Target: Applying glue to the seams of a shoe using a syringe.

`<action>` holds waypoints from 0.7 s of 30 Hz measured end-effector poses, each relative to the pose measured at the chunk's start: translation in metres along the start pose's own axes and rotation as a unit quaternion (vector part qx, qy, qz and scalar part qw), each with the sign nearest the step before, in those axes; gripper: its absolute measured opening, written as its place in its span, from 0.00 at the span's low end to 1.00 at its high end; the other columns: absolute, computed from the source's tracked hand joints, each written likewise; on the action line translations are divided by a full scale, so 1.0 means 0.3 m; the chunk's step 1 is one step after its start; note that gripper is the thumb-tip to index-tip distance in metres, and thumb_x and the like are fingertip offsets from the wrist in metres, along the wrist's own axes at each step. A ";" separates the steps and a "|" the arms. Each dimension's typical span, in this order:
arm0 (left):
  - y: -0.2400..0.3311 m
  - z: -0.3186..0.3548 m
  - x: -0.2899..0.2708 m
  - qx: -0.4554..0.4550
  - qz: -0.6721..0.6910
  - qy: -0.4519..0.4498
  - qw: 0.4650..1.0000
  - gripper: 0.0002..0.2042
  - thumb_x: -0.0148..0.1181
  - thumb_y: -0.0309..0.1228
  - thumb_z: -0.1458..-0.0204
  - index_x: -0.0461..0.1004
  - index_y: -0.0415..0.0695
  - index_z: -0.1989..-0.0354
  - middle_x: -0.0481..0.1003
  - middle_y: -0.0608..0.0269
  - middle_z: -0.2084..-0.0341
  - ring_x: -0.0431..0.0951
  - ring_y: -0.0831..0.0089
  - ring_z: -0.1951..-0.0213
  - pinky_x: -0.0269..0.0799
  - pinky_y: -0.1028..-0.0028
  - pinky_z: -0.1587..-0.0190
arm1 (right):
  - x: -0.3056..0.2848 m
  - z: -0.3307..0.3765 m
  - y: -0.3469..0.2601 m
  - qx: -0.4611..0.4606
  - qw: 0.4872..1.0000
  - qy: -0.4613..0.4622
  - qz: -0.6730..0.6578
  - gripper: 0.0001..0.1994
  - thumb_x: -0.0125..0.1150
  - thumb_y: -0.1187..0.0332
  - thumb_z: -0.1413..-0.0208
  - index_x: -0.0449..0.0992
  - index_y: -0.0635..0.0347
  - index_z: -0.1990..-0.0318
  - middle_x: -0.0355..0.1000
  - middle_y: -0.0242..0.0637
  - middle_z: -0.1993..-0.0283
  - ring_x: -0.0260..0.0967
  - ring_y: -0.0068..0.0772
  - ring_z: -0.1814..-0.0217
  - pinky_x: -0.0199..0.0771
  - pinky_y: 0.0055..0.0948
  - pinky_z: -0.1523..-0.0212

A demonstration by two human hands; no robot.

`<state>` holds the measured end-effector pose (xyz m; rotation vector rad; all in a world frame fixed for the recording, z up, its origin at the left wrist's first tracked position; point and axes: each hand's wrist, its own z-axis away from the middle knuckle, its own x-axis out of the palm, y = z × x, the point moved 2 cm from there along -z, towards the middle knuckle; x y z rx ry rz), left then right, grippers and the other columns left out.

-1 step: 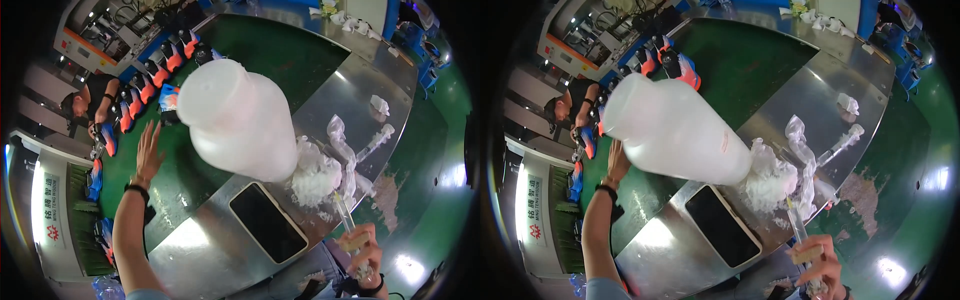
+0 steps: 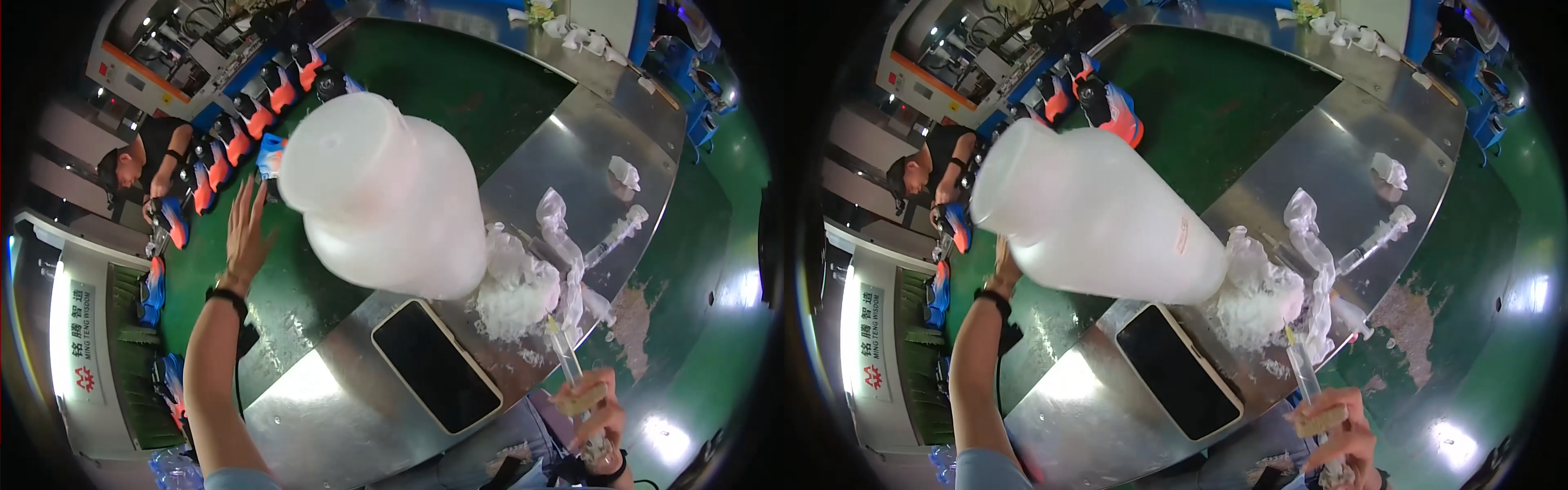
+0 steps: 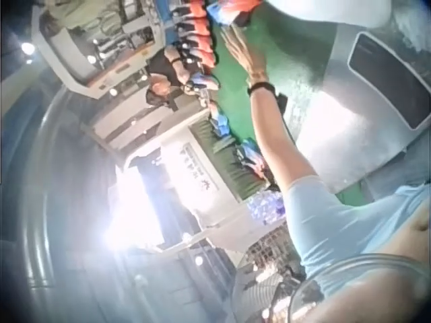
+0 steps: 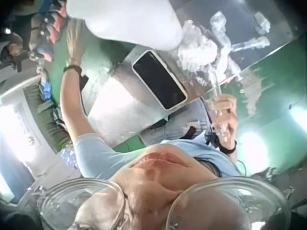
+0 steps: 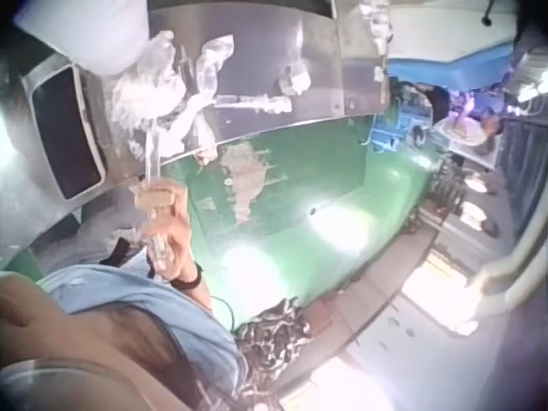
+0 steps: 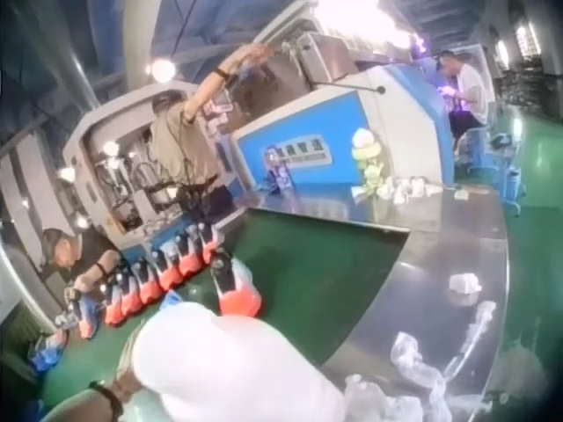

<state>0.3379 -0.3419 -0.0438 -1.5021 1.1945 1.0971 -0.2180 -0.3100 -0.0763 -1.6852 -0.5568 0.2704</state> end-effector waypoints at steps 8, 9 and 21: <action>-0.104 -0.251 0.241 0.131 -0.152 -0.045 0.979 0.28 0.58 0.27 0.58 0.64 0.47 0.44 0.61 0.54 0.42 0.60 0.59 0.40 0.55 0.52 0.41 | -0.018 -0.077 0.047 -0.018 0.988 -0.043 -0.144 0.21 0.65 0.44 0.60 0.75 0.53 0.84 0.55 0.39 0.58 0.64 0.44 0.58 0.69 0.40 0.59; -0.035 -0.348 0.299 0.154 -0.179 -0.060 0.970 0.26 0.57 0.27 0.57 0.64 0.47 0.44 0.62 0.54 0.43 0.60 0.60 0.40 0.55 0.50 0.42 | 0.002 -0.074 0.045 -0.015 0.989 -0.041 -0.144 0.21 0.65 0.44 0.60 0.75 0.53 0.84 0.55 0.39 0.58 0.64 0.44 0.58 0.69 0.40 0.59; 0.254 0.115 -0.342 0.076 -0.111 -0.005 0.991 0.32 0.67 0.27 0.62 0.64 0.44 0.44 0.67 0.50 0.47 0.67 0.59 0.45 0.63 0.64 0.44 | 0.012 -0.051 -0.014 -0.172 0.976 -0.097 -0.094 0.12 0.57 0.63 0.56 0.76 0.62 0.69 0.54 0.54 0.45 0.61 0.50 0.46 0.64 0.41 0.49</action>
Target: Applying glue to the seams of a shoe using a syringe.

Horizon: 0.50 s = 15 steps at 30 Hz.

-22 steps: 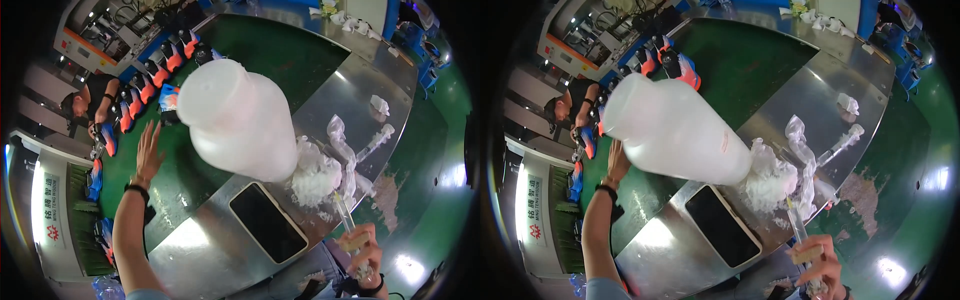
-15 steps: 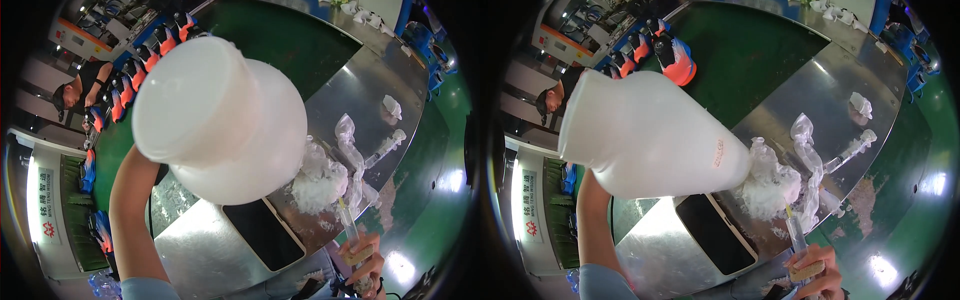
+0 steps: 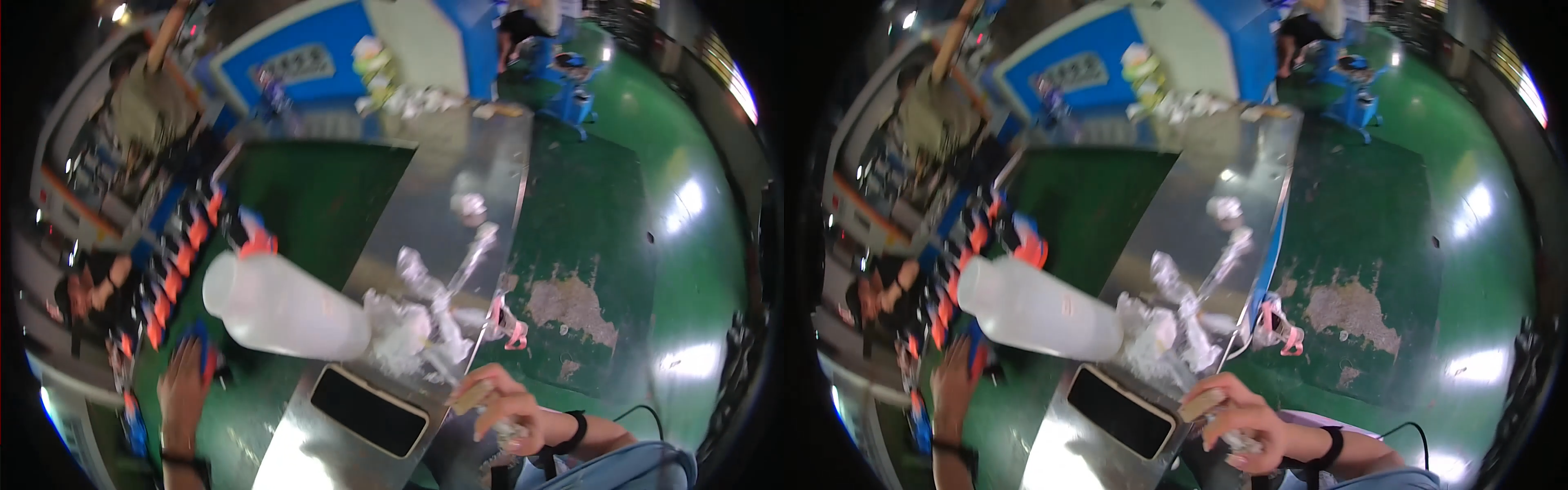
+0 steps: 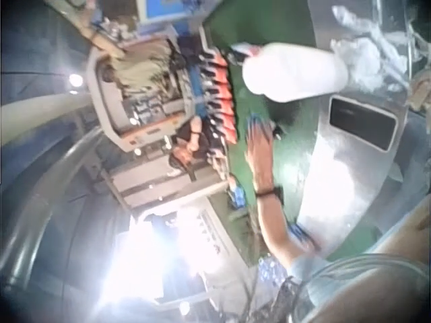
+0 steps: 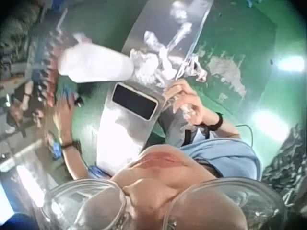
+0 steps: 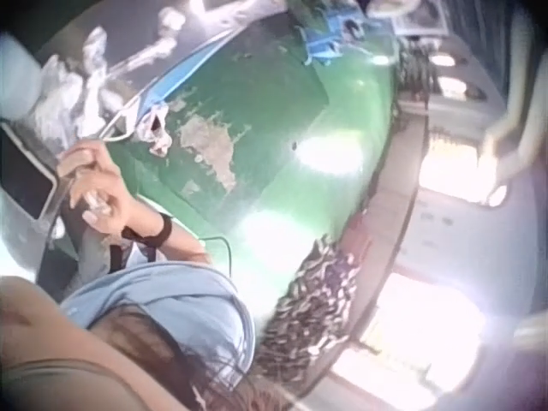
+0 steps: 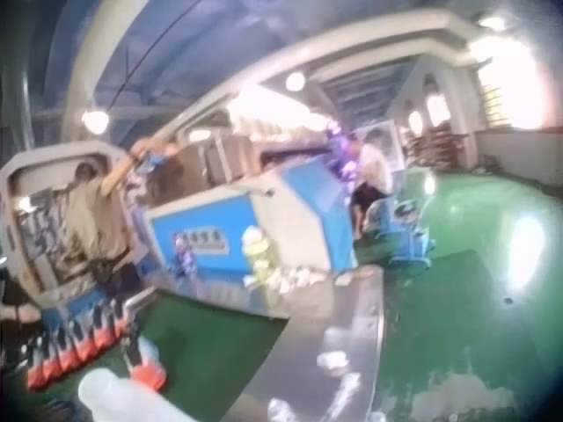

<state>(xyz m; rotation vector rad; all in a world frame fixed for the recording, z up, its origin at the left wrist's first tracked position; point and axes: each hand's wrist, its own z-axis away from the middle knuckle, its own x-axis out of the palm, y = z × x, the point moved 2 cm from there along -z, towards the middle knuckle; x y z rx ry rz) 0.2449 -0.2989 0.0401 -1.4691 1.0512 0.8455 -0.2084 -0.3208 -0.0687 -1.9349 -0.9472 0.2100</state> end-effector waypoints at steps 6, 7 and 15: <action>0.019 0.572 -0.465 -0.328 0.343 0.137 0.869 0.25 0.63 0.35 0.58 0.67 0.31 0.54 0.73 0.52 0.65 0.73 0.64 0.64 0.69 0.66 0.55 | 0.042 -0.004 0.049 -0.038 0.997 0.011 0.064 0.08 0.54 0.64 0.51 0.72 0.59 0.71 0.61 0.47 0.50 0.57 0.45 0.44 0.55 0.40 0.45; 0.109 0.662 -0.530 -0.389 0.374 0.100 0.836 0.25 0.63 0.31 0.56 0.66 0.33 0.50 0.72 0.51 0.60 0.72 0.66 0.59 0.67 0.70 0.52 | 0.049 0.006 0.070 -0.033 0.998 0.034 0.033 0.08 0.53 0.64 0.50 0.72 0.59 0.71 0.61 0.47 0.50 0.57 0.44 0.45 0.54 0.40 0.45; 0.369 0.980 -0.462 -0.299 0.396 0.135 0.858 0.23 0.63 0.32 0.52 0.66 0.34 0.50 0.72 0.54 0.59 0.72 0.67 0.59 0.68 0.71 0.54 | 0.075 0.031 0.128 -0.048 0.994 0.079 0.062 0.13 0.47 0.61 0.43 0.71 0.60 0.72 0.64 0.42 0.53 0.54 0.39 0.46 0.51 0.37 0.43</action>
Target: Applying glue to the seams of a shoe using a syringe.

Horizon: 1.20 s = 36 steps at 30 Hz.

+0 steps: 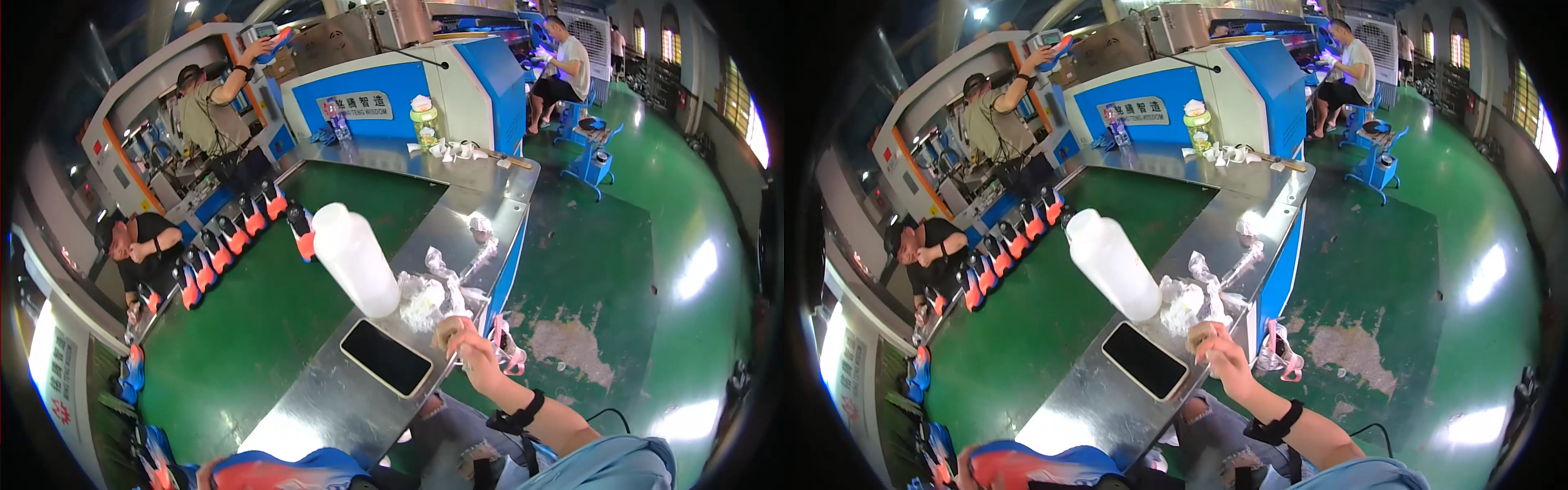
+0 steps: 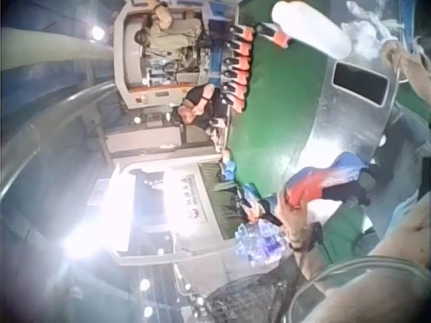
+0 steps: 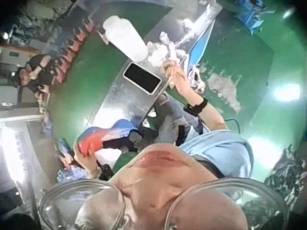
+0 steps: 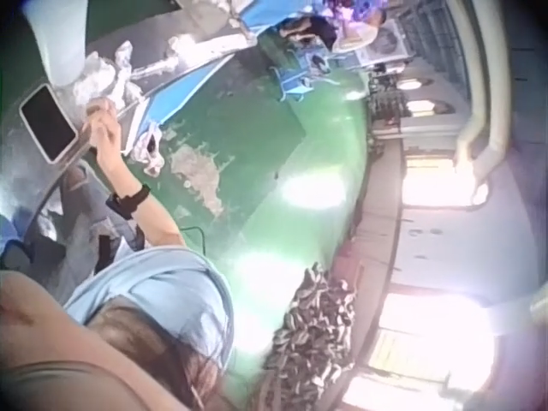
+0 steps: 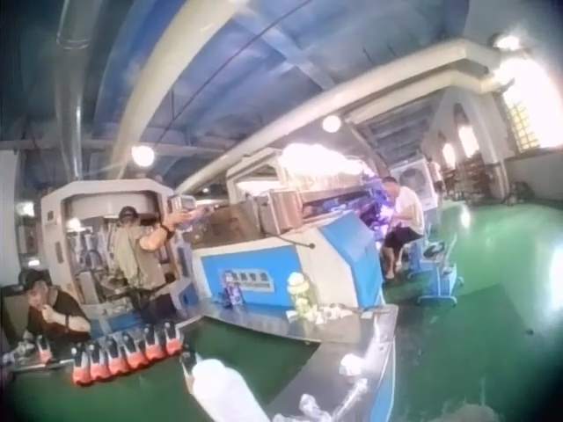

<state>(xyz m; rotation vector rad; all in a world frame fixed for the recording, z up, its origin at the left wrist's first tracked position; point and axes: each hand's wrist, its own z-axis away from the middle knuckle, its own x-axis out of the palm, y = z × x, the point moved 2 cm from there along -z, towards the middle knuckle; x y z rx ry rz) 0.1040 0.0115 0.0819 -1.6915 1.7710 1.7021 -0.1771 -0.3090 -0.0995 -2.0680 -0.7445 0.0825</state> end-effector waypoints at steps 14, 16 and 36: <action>0.041 -0.117 0.163 0.314 0.140 0.088 0.935 0.31 0.69 0.46 0.62 0.69 0.34 0.57 0.76 0.50 0.69 0.77 0.62 0.67 0.72 0.69 0.62 | 0.420 -0.049 -0.444 -0.012 0.854 -0.303 -0.423 0.24 0.47 0.40 0.46 0.75 0.49 0.78 0.55 0.38 0.53 0.63 0.45 0.59 0.72 0.41 0.62; 0.069 -0.126 0.130 0.358 0.112 0.084 0.923 0.30 0.72 0.44 0.66 0.69 0.35 0.58 0.76 0.50 0.69 0.78 0.62 0.67 0.73 0.71 0.63 | 0.473 -0.055 -0.479 0.070 0.806 -0.324 -0.491 0.24 0.53 0.45 0.46 0.73 0.53 0.83 0.55 0.37 0.54 0.66 0.47 0.60 0.72 0.42 0.64; 0.020 -0.236 0.144 0.439 0.100 -0.002 0.893 0.44 0.56 0.67 0.63 0.65 0.29 0.57 0.73 0.45 0.70 0.77 0.61 0.70 0.75 0.69 0.67 | 0.554 -0.075 -0.346 0.019 0.758 -0.329 -0.563 0.24 0.47 0.49 0.46 0.75 0.59 0.81 0.58 0.56 0.57 0.64 0.54 0.61 0.70 0.44 0.59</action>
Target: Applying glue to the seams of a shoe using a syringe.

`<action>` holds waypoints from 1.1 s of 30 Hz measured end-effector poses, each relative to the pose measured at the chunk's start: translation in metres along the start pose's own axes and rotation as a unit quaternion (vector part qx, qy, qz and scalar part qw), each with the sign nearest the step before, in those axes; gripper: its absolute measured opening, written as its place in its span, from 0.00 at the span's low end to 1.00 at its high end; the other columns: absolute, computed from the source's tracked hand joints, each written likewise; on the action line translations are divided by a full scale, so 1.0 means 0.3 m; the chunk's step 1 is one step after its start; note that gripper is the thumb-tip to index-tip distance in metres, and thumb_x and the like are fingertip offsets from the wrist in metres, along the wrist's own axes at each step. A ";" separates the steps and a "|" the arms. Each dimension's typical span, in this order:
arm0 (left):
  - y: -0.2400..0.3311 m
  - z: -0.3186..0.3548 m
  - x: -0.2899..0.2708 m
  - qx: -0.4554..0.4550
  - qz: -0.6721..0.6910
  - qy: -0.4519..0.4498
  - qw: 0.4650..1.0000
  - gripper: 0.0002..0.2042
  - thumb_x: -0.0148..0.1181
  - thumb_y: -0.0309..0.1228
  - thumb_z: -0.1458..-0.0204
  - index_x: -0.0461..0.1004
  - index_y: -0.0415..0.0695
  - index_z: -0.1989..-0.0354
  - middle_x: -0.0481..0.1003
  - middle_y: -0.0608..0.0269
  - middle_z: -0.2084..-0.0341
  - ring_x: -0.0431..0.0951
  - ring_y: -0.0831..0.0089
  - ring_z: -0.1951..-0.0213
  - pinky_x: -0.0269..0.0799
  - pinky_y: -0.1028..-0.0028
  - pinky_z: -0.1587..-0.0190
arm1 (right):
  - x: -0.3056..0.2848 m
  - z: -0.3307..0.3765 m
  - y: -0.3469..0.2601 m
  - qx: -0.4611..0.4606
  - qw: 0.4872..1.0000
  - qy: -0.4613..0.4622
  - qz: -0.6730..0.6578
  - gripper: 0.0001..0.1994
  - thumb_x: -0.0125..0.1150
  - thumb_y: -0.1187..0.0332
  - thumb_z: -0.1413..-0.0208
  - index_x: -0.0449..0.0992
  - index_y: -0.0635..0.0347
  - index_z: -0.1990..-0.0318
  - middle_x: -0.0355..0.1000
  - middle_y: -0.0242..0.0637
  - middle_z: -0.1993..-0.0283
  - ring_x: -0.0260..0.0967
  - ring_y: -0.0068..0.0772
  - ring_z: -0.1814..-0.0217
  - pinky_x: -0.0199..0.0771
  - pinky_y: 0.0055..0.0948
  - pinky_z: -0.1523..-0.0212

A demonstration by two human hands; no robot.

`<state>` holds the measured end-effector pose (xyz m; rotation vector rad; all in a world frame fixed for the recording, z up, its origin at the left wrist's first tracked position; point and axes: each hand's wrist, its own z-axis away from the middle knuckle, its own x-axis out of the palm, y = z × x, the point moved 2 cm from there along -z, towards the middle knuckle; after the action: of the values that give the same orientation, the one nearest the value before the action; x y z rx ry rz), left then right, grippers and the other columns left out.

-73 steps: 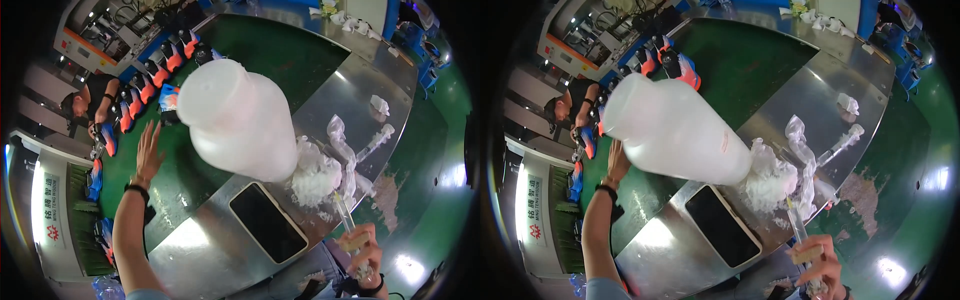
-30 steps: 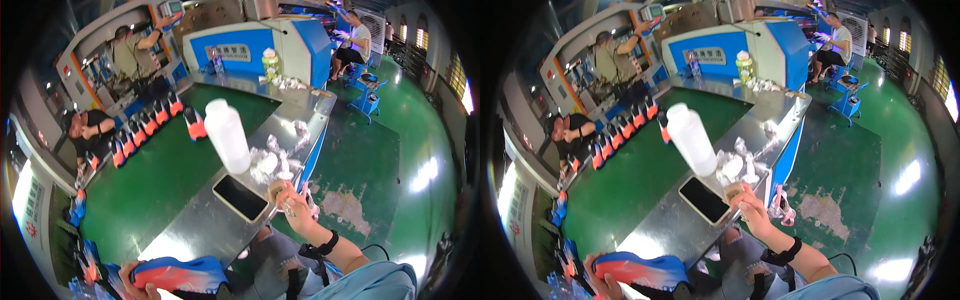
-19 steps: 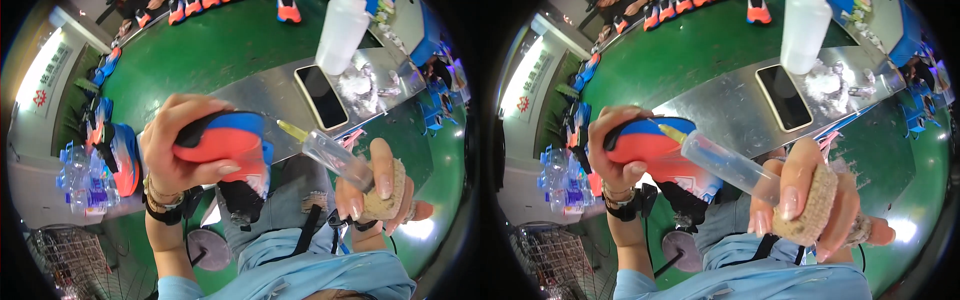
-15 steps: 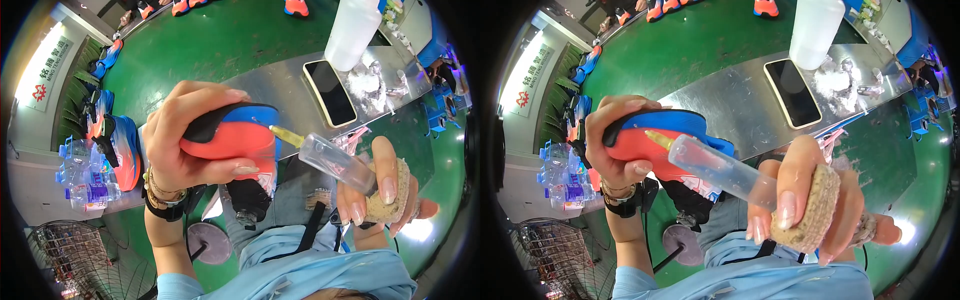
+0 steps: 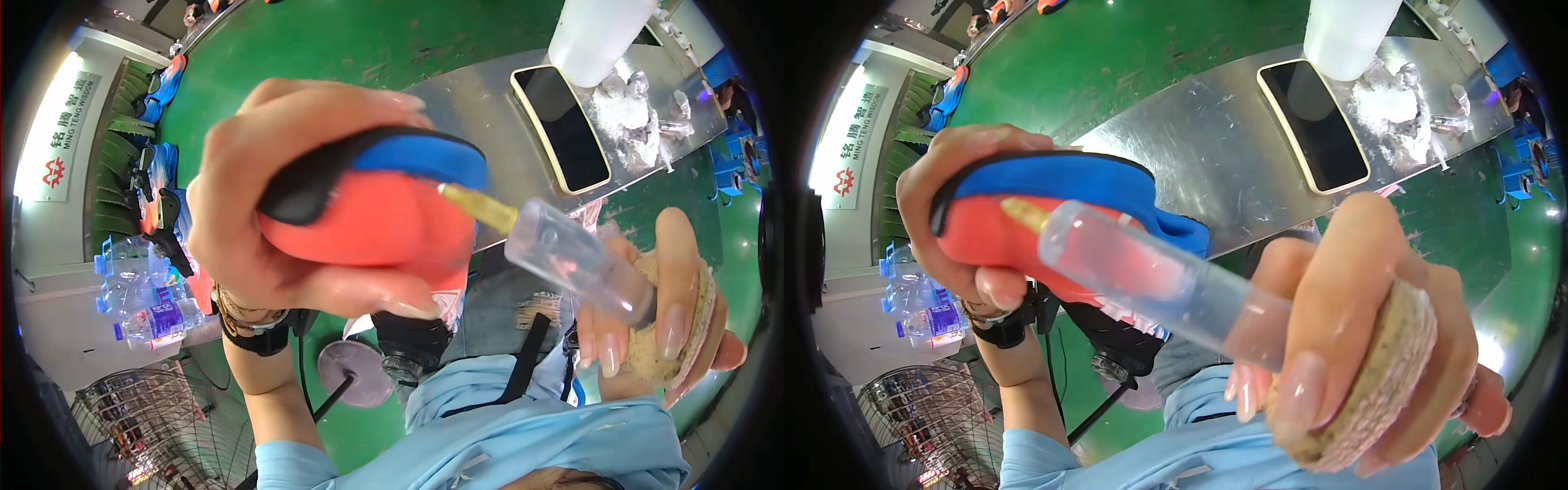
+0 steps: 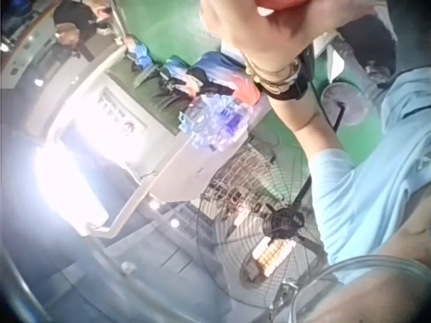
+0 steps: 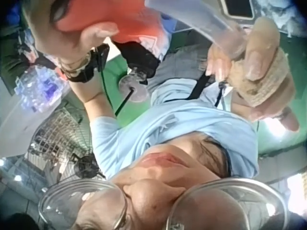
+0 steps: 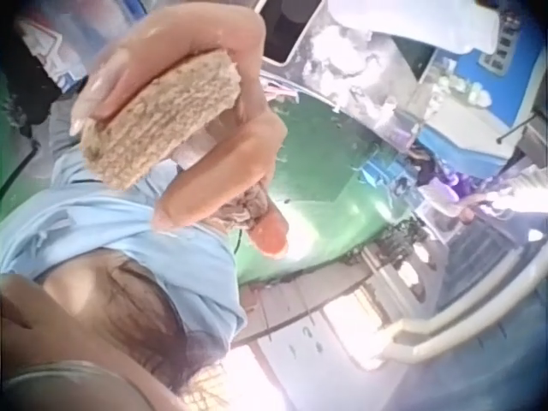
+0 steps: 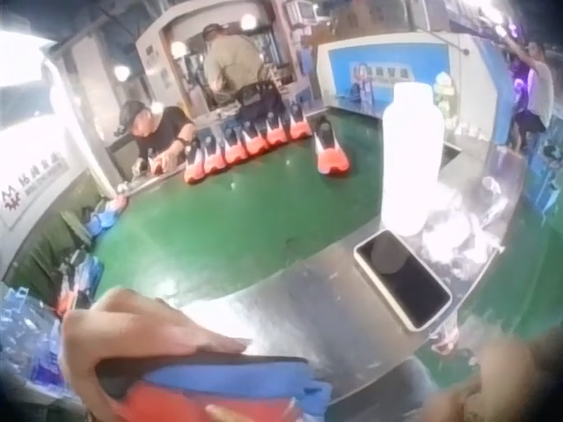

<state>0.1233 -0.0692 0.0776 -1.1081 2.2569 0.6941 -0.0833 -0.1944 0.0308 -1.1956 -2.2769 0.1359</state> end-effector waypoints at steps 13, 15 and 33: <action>-0.077 0.093 0.016 -0.245 -0.110 0.163 0.950 0.47 0.37 0.73 0.57 0.61 0.32 0.51 0.71 0.41 0.65 0.74 0.60 0.62 0.73 0.66 0.61 | -0.072 0.137 0.059 0.097 0.979 0.174 0.031 0.21 0.53 0.50 0.45 0.76 0.52 0.83 0.59 0.41 0.58 0.66 0.48 0.64 0.71 0.38 0.64; -0.097 0.109 0.013 -0.249 -0.088 0.160 0.951 0.47 0.36 0.72 0.56 0.61 0.32 0.51 0.70 0.40 0.62 0.73 0.59 0.58 0.71 0.64 0.57 | -0.082 0.165 0.074 0.105 0.977 0.182 0.023 0.21 0.53 0.49 0.46 0.76 0.53 0.82 0.58 0.43 0.58 0.65 0.49 0.63 0.71 0.38 0.63; -0.313 0.423 -0.111 -0.434 0.029 0.264 0.861 0.35 0.42 0.59 0.47 0.66 0.33 0.53 0.72 0.53 0.62 0.74 0.67 0.61 0.71 0.69 0.56 | -0.003 0.332 0.069 0.237 0.895 0.370 0.072 0.22 0.56 0.47 0.61 0.78 0.58 0.74 0.62 0.55 0.57 0.65 0.45 0.58 0.64 0.36 0.56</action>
<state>0.2470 -0.0192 -0.0132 -1.8168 2.4502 1.7190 -0.1195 -0.1665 -0.0601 -0.9328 -1.3821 0.2287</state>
